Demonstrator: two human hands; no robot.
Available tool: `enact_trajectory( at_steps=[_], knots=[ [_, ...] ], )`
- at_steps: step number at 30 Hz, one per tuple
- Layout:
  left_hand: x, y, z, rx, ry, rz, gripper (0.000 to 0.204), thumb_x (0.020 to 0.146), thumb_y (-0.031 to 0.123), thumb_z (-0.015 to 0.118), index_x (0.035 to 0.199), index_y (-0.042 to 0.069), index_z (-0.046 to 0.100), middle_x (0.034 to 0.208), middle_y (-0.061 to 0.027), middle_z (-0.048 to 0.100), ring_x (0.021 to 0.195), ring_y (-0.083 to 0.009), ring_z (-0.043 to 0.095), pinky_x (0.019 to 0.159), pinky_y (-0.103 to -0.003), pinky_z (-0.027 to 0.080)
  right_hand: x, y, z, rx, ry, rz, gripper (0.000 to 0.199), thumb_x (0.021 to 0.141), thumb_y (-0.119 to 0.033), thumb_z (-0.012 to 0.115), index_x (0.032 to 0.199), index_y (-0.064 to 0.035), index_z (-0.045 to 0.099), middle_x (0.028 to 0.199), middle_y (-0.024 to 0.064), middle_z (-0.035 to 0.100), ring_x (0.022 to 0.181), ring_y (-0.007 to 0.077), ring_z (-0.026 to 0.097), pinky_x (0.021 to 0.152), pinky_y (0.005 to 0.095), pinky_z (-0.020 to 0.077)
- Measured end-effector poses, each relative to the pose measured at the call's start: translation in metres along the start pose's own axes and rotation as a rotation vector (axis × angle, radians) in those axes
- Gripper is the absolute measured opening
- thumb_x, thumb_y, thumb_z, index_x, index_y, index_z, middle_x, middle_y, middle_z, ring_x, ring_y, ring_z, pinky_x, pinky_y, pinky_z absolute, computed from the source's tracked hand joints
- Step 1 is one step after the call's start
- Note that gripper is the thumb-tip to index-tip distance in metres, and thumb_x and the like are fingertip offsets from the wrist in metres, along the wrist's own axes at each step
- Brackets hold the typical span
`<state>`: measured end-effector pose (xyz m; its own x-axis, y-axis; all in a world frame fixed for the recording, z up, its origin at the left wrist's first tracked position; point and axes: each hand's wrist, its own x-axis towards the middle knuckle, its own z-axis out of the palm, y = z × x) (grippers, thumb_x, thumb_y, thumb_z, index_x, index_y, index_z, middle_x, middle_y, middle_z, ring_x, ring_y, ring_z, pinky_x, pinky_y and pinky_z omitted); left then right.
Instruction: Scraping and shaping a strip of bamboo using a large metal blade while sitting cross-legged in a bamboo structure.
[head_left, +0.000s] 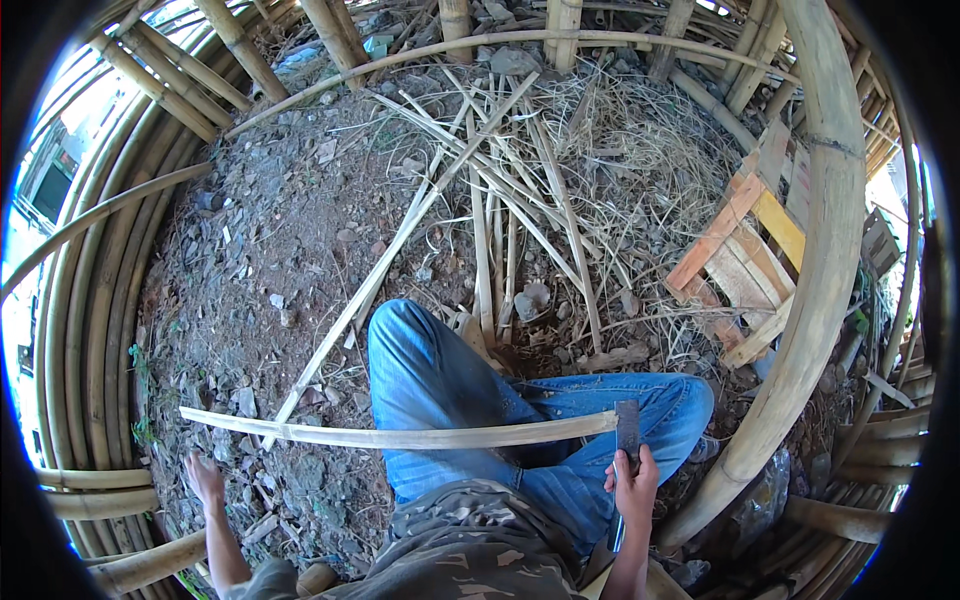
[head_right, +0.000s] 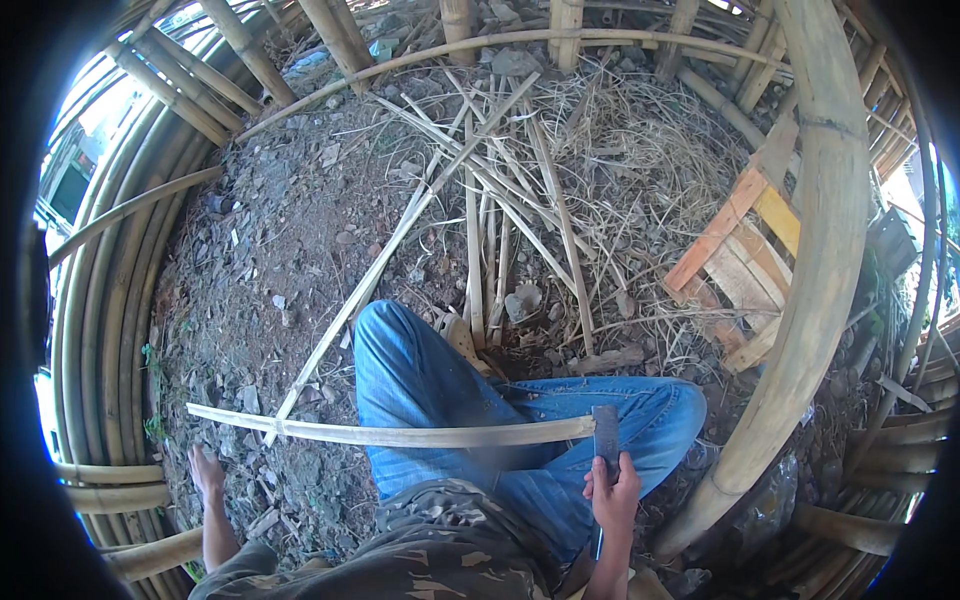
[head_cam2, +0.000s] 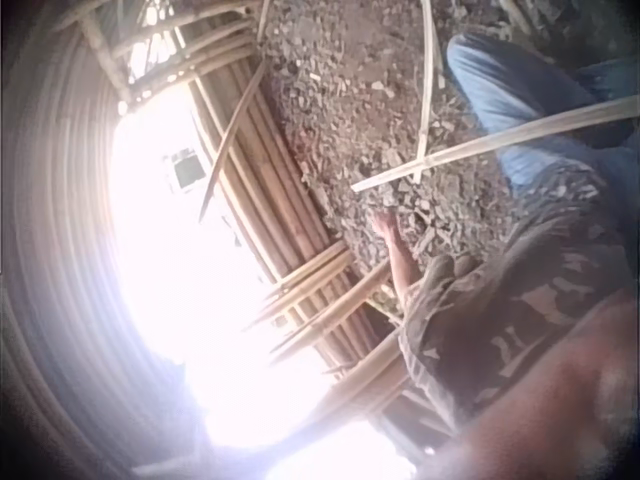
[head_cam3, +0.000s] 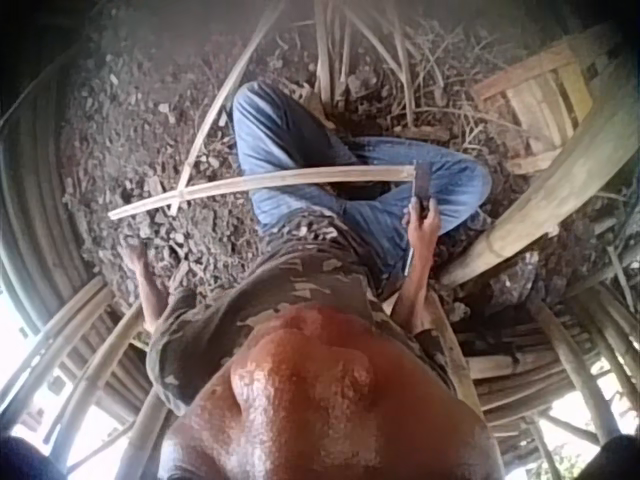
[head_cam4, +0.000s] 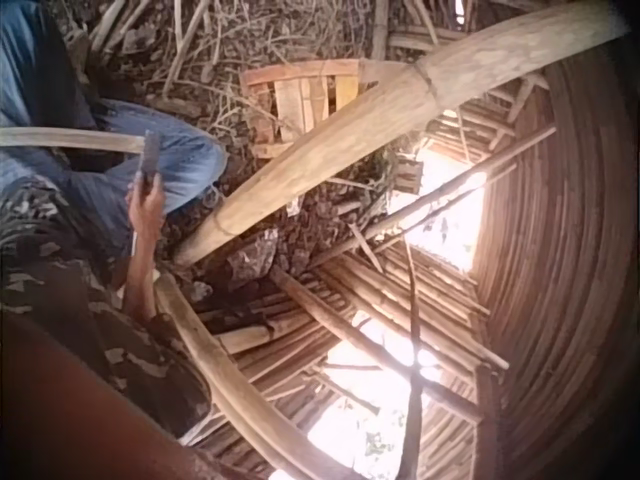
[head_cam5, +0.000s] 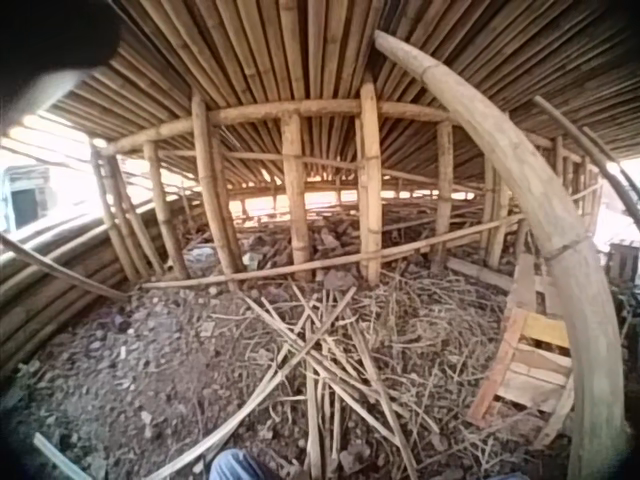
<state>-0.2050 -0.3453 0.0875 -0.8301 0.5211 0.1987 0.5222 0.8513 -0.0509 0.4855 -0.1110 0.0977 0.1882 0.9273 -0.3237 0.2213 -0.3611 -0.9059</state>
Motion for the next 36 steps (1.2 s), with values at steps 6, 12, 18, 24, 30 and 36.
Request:
enact_trajectory(
  at_steps=[6, 12, 18, 24, 30, 36],
  knots=[
    [0.074, 0.042, -0.021, 0.162, -0.155, 0.057, 0.044, 0.086, 0.02, 0.058, 0.127, 0.005, 0.051, 0.129, -0.0189, 0.05, 0.114, -0.0365, 0.053, 0.092, -0.051, 0.043, 0.003, 0.002, 0.001, 0.028, 0.002, 0.012, 0.019, 0.094, -0.016, 0.059, 0.086, -0.0006, 0.051, 0.063, 0.007, 0.06, 0.046, 0.0109, 0.055, 0.043, 0.0245, 0.0431],
    [0.14, 0.162, -0.029, 0.28, -0.239, 0.269, 0.047, 0.086, 0.017, 0.054, 0.132, 0.007, 0.051, 0.145, -0.018, 0.041, 0.131, -0.0341, 0.041, 0.107, -0.05, 0.033, 0.006, 0.003, 0.0, 0.041, -0.024, 0.036, 0.015, 0.096, -0.014, 0.056, 0.089, -0.0023, 0.049, 0.063, 0.0062, 0.056, 0.044, 0.0111, 0.052, 0.041, 0.0245, 0.0401],
    [0.169, 0.341, 0.099, 0.567, -0.016, 0.884, 0.018, 0.082, 0.021, 0.061, 0.096, 0.018, 0.072, 0.104, -0.0033, 0.062, 0.107, -0.0234, 0.056, 0.099, -0.054, 0.032, 0.006, -0.003, 0.0, 0.105, -0.015, 0.057, 0.017, 0.094, -0.015, 0.058, 0.087, -0.0013, 0.051, 0.062, 0.006, 0.057, 0.044, 0.01, 0.053, 0.041, 0.0237, 0.041],
    [0.109, 0.525, 0.151, 1.014, 0.308, 1.165, 0.034, 0.093, 0.023, 0.046, 0.116, 0.008, 0.066, 0.112, -0.0138, 0.064, 0.107, -0.031, 0.056, 0.092, -0.061, 0.033, 0.013, 0.003, 0.005, 0.092, -0.039, 0.066, 0.017, 0.094, -0.016, 0.058, 0.088, -0.0019, 0.051, 0.063, 0.0058, 0.057, 0.045, 0.0098, 0.053, 0.041, 0.0235, 0.0409],
    [0.107, 0.517, 0.141, 1.013, 0.102, 1.39, 0.035, 0.096, 0.027, 0.041, 0.112, 0.011, 0.068, 0.112, -0.011, 0.066, 0.11, -0.0298, 0.058, 0.098, -0.064, 0.027, 0.014, 0.002, 0.005, 0.155, -0.053, 0.068, 0.015, 0.095, -0.015, 0.057, 0.091, -0.0016, 0.051, 0.064, 0.0058, 0.057, 0.045, 0.0098, 0.053, 0.04, 0.0233, 0.0404],
    [0.113, 0.52, 0.131, 0.808, 0.106, 1.539, 0.029, 0.094, 0.023, 0.045, 0.101, 0.015, 0.072, 0.103, -0.001, 0.07, 0.105, -0.0227, 0.062, 0.098, -0.061, 0.029, 0.022, 0.0, 0.003, 0.149, -0.07, 0.101, 0.015, 0.095, -0.015, 0.057, 0.092, -0.0009, 0.052, 0.064, 0.006, 0.057, 0.044, 0.0097, 0.053, 0.039, 0.0233, 0.0397]
  ],
)
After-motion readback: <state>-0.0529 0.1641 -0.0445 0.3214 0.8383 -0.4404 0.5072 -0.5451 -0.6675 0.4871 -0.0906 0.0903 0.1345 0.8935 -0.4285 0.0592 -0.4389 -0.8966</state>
